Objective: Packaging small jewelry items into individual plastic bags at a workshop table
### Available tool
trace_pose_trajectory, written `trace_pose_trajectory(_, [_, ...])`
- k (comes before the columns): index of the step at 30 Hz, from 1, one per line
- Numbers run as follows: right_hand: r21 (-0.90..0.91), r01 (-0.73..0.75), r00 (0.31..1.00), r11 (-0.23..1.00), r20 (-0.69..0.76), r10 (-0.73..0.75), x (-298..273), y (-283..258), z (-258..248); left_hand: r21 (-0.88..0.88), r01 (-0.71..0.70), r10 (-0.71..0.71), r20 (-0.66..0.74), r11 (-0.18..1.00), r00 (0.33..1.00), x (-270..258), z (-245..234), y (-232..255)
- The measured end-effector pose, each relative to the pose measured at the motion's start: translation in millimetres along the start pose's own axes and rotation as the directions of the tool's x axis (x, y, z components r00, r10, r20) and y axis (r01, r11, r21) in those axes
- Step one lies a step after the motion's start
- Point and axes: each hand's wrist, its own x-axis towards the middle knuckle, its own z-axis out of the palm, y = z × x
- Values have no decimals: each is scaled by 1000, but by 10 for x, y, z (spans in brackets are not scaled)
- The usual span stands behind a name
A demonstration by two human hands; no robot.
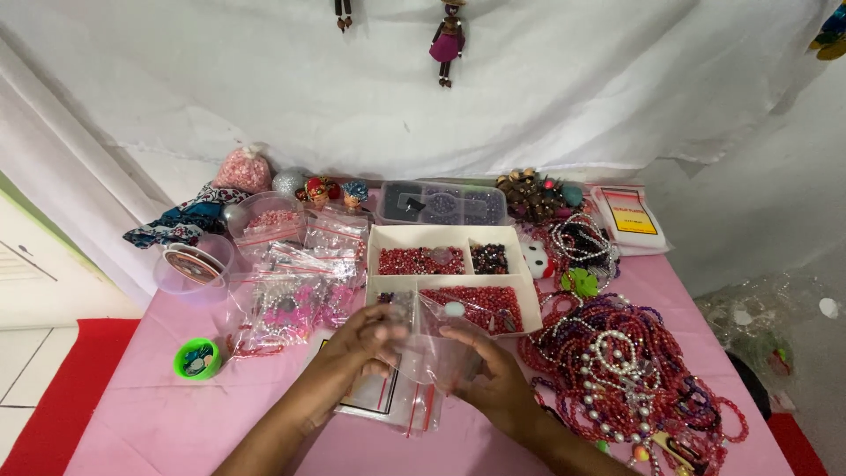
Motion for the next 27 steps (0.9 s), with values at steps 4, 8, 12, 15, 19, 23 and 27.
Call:
trace_pose_trajectory(4, [-33, 74, 997, 997, 24, -73, -3, -27, 22, 103, 47, -39, -83, 994, 996, 24, 22, -136])
trace_pose_trajectory(8, [168, 30, 999, 985, -16, -28, 20, -23, 29, 154, 56, -46, -66, 986, 997, 14, 31, -183])
trace_pose_trajectory(12, [238, -126, 992, 963, 4, 129, 26, 40, 8, 169, 37, -38, -1, 985, 999, -2, 85, -131])
trace_pose_trajectory(15, [-81, 103, 995, 991, 12, -102, 43, -55, -39, 94, 76, -66, -107, 993, 992, 53, 28, -245])
trace_pose_trajectory(19, [132, 3, 999, 991, 35, -8, 34, -165, 6, 54, -102, 106, -79, 993, 991, 82, -1, -297])
trace_pose_trajectory(23, [111, -63, 998, 992, 1, 64, 50, -142, 29, 114, -102, 116, -130, 988, 985, 77, 19, -303])
trace_pose_trajectory(27, [57, -30, 996, 998, 80, 26, 35, -201, 43, 74, -130, 141, -179, 989, 974, 131, -45, -426])
